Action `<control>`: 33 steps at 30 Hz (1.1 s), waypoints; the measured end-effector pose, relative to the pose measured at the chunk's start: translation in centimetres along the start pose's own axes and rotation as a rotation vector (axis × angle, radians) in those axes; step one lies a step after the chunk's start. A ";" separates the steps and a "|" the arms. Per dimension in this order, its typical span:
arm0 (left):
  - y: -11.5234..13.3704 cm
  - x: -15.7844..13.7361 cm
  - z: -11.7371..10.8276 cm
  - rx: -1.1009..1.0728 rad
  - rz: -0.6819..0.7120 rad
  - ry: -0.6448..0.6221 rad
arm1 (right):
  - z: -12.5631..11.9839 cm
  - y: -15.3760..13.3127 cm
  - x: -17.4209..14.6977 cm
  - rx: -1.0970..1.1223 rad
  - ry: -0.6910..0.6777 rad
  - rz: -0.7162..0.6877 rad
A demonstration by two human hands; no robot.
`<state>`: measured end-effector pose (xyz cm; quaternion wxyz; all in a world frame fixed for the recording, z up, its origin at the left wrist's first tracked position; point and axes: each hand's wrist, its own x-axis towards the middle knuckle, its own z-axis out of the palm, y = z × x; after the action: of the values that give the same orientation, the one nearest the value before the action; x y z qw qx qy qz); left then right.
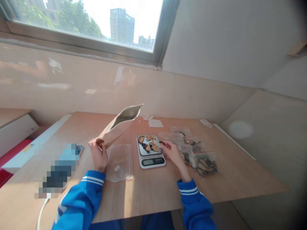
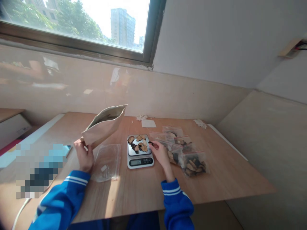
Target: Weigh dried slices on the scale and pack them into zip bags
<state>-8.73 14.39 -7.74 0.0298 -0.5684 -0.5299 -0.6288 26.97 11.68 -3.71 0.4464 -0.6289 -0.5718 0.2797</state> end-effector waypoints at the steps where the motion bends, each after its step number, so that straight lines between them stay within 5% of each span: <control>1: 0.0 0.0 0.0 -0.001 0.000 0.004 | 0.2 0.4 0.1 -0.090 0.008 -0.028; 7: 0.4 0.1 -0.2 -0.009 0.027 -0.008 | 1.3 0.0 0.1 -0.358 0.022 -0.139; 19: 0.3 -0.1 -0.1 -0.016 0.042 -0.027 | -0.6 2.0 -0.6 -0.263 0.054 -0.172; 33: 0.7 0.1 -0.3 -0.013 0.024 -0.018 | -1.3 1.9 -0.8 -0.688 -0.155 -0.282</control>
<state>-8.50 13.97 -7.15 0.0290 -0.5805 -0.5191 -0.6267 28.85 10.73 -4.93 0.1987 -0.6340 -0.7454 0.0540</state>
